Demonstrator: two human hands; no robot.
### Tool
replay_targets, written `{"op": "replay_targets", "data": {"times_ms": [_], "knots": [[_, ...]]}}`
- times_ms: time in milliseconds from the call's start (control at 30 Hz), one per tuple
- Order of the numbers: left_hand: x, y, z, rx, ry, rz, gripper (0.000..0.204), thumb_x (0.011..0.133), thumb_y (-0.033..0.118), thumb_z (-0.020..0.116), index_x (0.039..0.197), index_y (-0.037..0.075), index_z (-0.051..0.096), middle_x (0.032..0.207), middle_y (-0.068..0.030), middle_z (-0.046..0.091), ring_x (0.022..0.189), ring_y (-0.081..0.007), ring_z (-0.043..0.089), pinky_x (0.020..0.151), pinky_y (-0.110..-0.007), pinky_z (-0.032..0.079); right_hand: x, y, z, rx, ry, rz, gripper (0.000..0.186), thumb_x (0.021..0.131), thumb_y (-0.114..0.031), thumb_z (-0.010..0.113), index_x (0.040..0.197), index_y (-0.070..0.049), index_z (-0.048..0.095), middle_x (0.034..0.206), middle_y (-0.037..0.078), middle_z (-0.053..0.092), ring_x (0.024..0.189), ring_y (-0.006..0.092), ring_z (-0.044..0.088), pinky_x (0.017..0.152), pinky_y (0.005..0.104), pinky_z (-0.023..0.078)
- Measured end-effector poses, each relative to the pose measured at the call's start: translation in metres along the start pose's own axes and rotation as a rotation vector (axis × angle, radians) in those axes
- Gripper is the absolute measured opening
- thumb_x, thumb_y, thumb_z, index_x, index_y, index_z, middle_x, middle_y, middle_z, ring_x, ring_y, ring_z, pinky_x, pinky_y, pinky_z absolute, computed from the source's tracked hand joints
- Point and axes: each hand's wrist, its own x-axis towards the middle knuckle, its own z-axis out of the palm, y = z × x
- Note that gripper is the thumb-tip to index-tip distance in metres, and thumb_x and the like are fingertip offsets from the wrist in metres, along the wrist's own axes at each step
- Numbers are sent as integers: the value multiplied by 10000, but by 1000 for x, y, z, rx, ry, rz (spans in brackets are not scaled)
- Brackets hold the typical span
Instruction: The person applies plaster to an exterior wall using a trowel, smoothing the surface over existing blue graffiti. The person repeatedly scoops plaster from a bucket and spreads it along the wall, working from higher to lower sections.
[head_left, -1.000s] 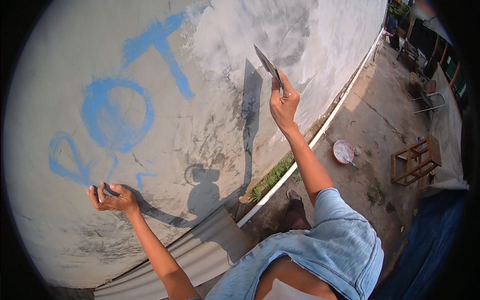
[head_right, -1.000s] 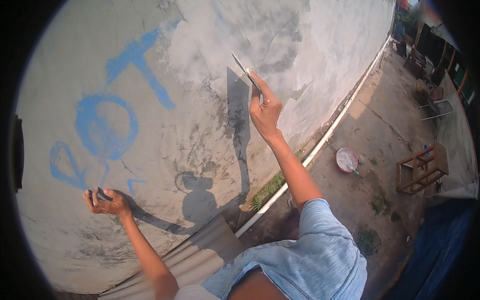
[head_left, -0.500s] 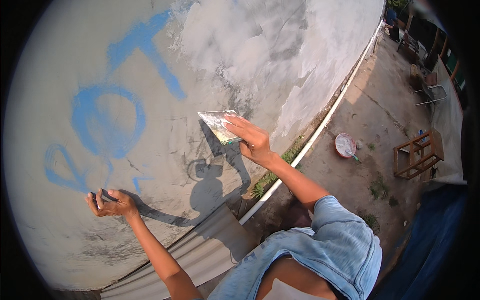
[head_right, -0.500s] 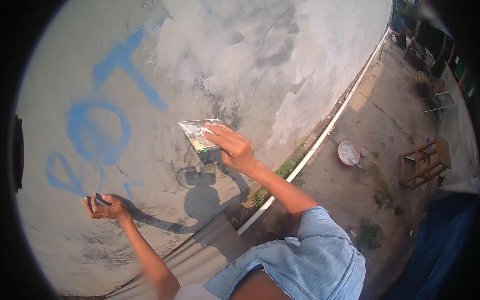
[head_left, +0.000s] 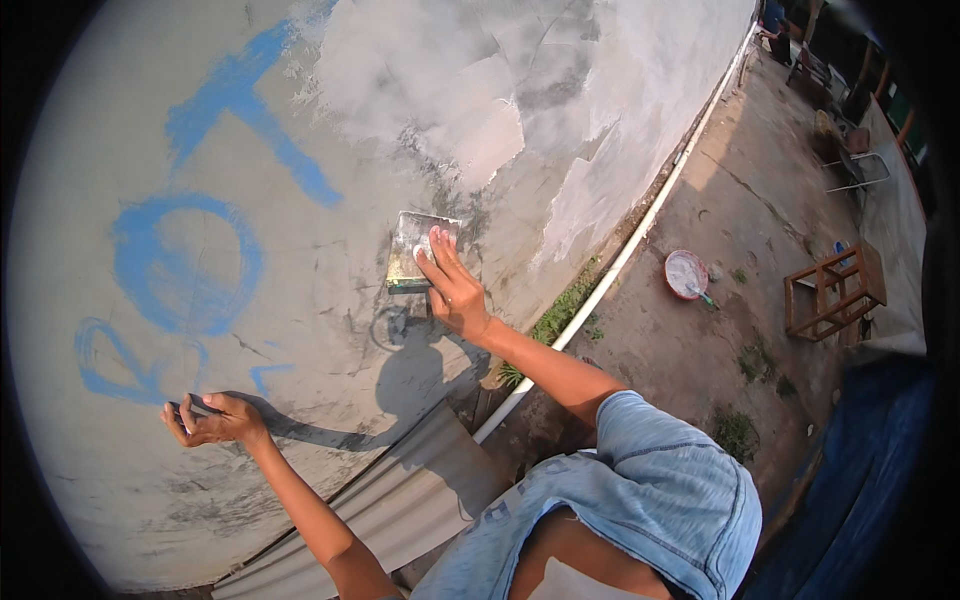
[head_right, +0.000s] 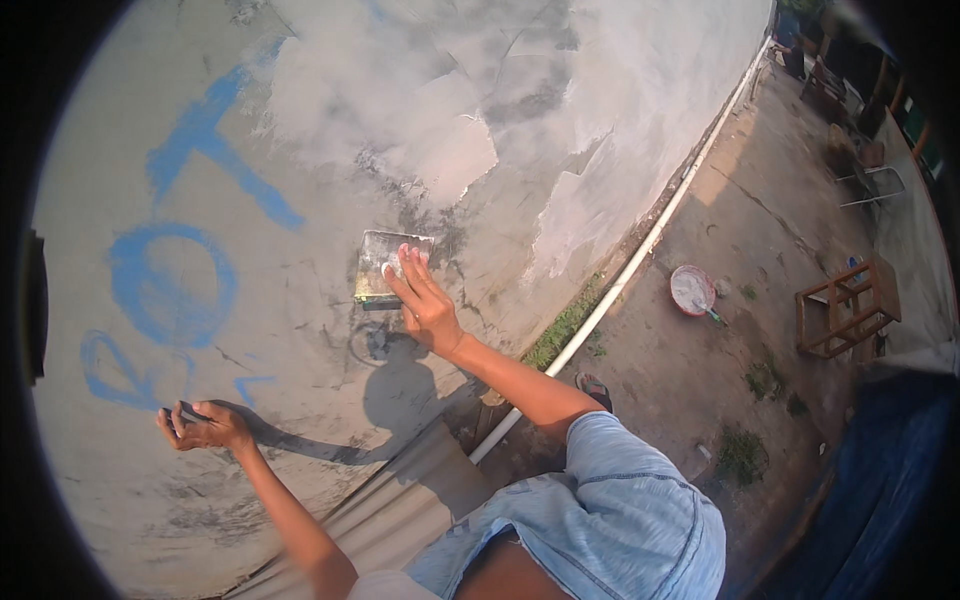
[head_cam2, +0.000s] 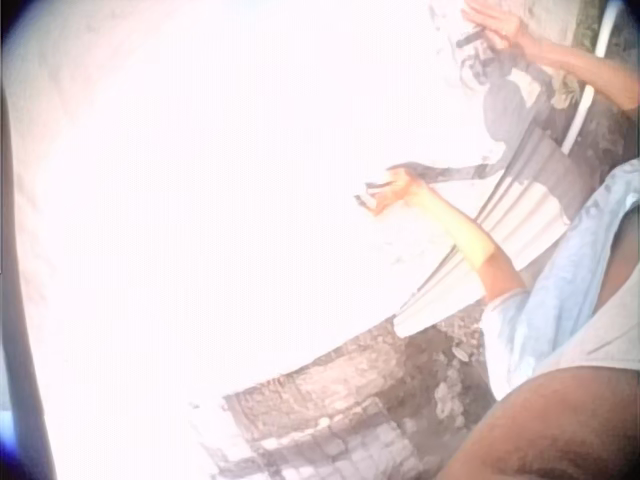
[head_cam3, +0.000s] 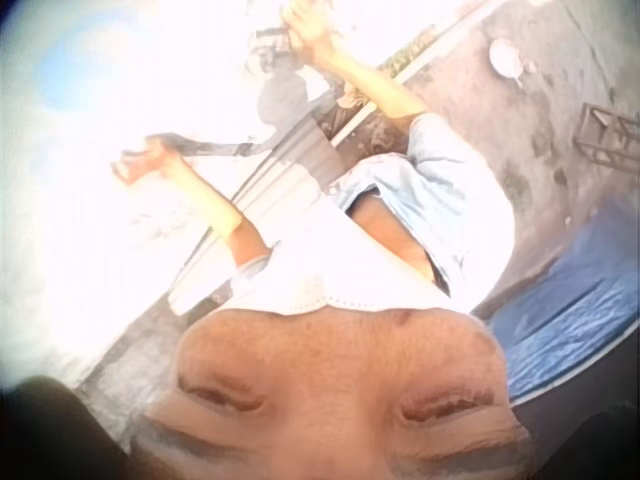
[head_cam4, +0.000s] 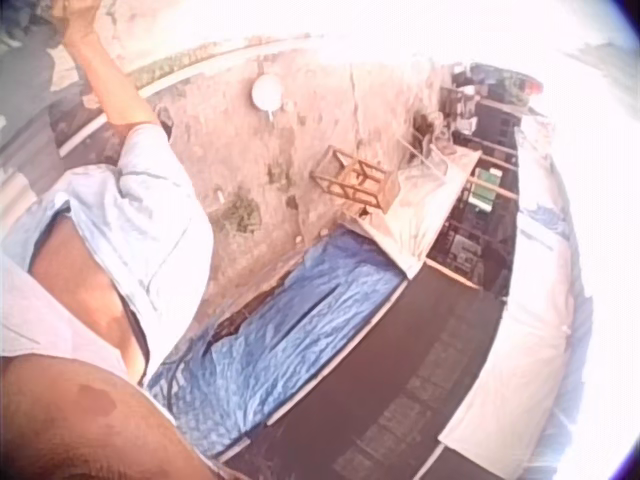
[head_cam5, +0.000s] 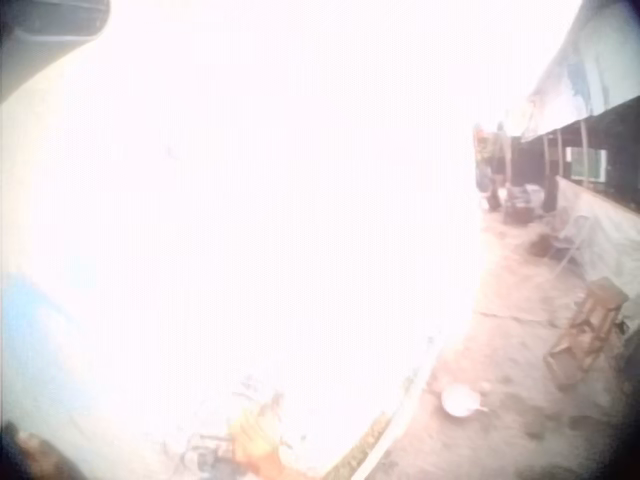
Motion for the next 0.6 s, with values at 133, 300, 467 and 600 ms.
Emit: {"op": "replay_targets", "data": {"times_ms": [133,300,467,600], "knots": [[6,-2,-5,110,-13,44,220,940,171,478,1109,29,487,1283,-136,391,1266,-318,378,993,-488,342,-12,16,-57,224,-227,26,629,713,155,491,1293,-71,583,1347,172,557,1286,333,502,1110,435,379],[2,-4,-2,35,5,35,227,938,191,489,1107,39,494,1282,-137,399,1279,-321,371,998,-494,336,73,73,-117,357,402,554,381,889,1,469,1250,14,588,696,-59,486,563,15,324,481,223,267],[4,-3,-2,94,-22,68,242,929,165,495,1122,21,468,1291,-139,376,1267,-322,371,995,-498,338,94,95,-108,265,374,556,467,846,-10,489,1294,-68,612,687,-41,523,540,26,364,488,230,307],[3,-1,-5,69,-16,27,234,929,164,493,1116,25,469,1285,-137,372,1272,-318,364,1008,-501,332,78,51,-78,175,254,533,528,792,28,478,1280,-106,628,948,36,713,596,71,535,536,257,422]]}}
